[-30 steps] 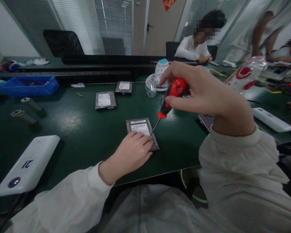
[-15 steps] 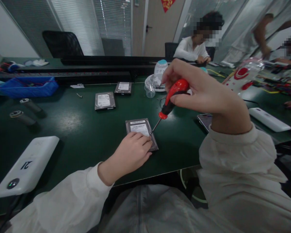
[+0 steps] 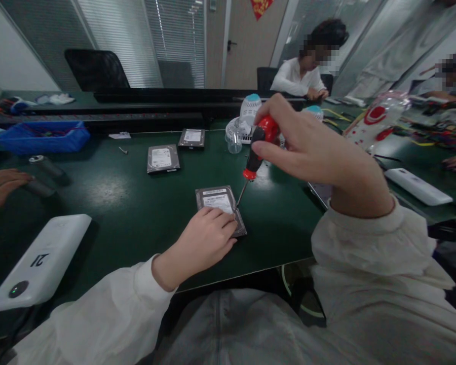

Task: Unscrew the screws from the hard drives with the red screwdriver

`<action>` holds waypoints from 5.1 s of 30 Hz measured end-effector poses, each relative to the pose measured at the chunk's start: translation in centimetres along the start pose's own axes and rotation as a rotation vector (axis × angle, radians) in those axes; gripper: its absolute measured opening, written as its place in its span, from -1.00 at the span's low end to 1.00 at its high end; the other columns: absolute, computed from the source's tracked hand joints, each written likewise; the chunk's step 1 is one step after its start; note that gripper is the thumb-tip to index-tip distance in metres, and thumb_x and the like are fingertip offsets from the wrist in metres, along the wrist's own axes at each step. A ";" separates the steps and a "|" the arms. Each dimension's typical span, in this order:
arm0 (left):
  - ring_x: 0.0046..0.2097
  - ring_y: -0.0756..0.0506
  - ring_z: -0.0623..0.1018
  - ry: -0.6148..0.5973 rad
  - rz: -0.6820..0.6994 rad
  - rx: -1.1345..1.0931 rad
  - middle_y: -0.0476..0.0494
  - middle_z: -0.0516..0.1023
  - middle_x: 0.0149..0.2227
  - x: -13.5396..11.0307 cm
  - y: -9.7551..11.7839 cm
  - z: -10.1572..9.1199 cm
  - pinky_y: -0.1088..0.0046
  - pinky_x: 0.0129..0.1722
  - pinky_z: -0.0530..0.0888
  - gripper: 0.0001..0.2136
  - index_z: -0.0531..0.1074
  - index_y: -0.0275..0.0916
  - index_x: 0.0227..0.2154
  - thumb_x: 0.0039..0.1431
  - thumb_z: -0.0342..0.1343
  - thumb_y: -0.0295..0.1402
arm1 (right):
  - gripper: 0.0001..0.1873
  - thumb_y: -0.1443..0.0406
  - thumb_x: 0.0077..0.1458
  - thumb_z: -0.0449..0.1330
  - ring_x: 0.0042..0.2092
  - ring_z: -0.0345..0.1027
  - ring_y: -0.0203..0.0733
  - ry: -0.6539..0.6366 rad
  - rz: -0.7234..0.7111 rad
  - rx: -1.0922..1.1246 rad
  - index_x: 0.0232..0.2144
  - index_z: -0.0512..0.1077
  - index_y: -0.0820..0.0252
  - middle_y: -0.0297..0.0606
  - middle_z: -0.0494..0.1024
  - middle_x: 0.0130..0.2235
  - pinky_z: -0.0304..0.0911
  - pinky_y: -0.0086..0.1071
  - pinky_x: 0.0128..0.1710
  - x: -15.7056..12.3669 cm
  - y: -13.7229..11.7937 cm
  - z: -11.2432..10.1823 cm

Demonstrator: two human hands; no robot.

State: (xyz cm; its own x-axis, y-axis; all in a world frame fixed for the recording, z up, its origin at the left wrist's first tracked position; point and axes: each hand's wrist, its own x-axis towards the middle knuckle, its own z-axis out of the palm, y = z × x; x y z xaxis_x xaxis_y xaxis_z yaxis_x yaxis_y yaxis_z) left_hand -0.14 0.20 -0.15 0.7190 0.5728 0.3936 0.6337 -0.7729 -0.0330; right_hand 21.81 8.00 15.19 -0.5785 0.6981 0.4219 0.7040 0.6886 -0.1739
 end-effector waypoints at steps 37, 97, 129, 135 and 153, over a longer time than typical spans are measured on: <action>-0.05 -0.25 0.65 -0.012 -0.005 -0.004 -0.23 0.72 -0.04 -0.2 0.1 0.2 0.15 -0.03 0.51 -0.79 0.61 -0.31 -0.04 0.35 0.29 -0.32 | -0.75 0.25 0.24 0.20 -0.12 0.42 -0.07 0.116 -0.288 0.125 -0.05 0.52 0.09 -0.19 0.56 -0.14 0.38 -0.16 -0.01 0.7 1.1 1.6; -0.04 -0.28 0.66 -0.018 -0.031 -0.035 -0.24 0.72 -0.04 -0.1 0.2 0.2 0.12 -0.03 0.54 -0.80 0.62 -0.31 -0.05 0.32 0.30 -0.36 | -0.78 0.18 0.29 0.19 -0.18 0.42 -0.08 0.127 -0.167 0.030 -0.10 0.44 0.16 -0.22 0.54 -0.23 0.29 -0.19 -0.07 -0.1 0.8 1.5; -0.05 -0.25 0.65 -0.014 -0.025 -0.023 -0.23 0.72 -0.05 -0.1 0.1 0.2 0.14 -0.03 0.53 -0.82 0.61 -0.28 -0.06 0.32 0.29 -0.36 | -0.67 0.30 0.16 0.26 -0.18 0.43 -0.21 -0.017 -0.307 0.262 -0.01 0.45 0.19 -0.26 0.59 -0.13 0.35 -0.29 -0.14 -0.3 1.2 -0.1; -0.05 -0.28 0.65 0.001 -0.024 -0.034 -0.24 0.72 -0.06 -0.1 0.1 0.3 0.11 -0.03 0.54 -0.79 0.62 -0.32 -0.04 0.31 0.30 -0.37 | -0.66 0.21 0.27 0.21 -0.20 0.50 -0.16 0.069 -0.291 0.148 0.02 0.52 0.25 -0.23 0.65 -0.20 0.34 -0.24 -0.09 -0.1 0.7 1.0; -0.05 -0.29 0.65 -0.033 -0.019 -0.029 -0.26 0.71 -0.05 0.1 0.3 0.0 0.11 -0.01 0.52 -0.79 0.61 -0.32 -0.04 0.32 0.31 -0.36 | -0.40 0.21 0.39 0.03 -0.09 0.46 -0.06 0.067 -0.243 -0.043 0.41 0.31 0.22 -0.09 0.60 0.03 0.35 -0.12 0.02 0.2 0.5 1.6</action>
State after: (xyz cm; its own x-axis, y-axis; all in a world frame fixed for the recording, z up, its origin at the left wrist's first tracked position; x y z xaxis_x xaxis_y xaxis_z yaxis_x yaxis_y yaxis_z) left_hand 0.13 0.06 -0.14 0.7162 0.5959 0.3633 0.6393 -0.7689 0.0010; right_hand 21.34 8.80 13.75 -0.7050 0.4977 0.5052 0.5656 0.8244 -0.0228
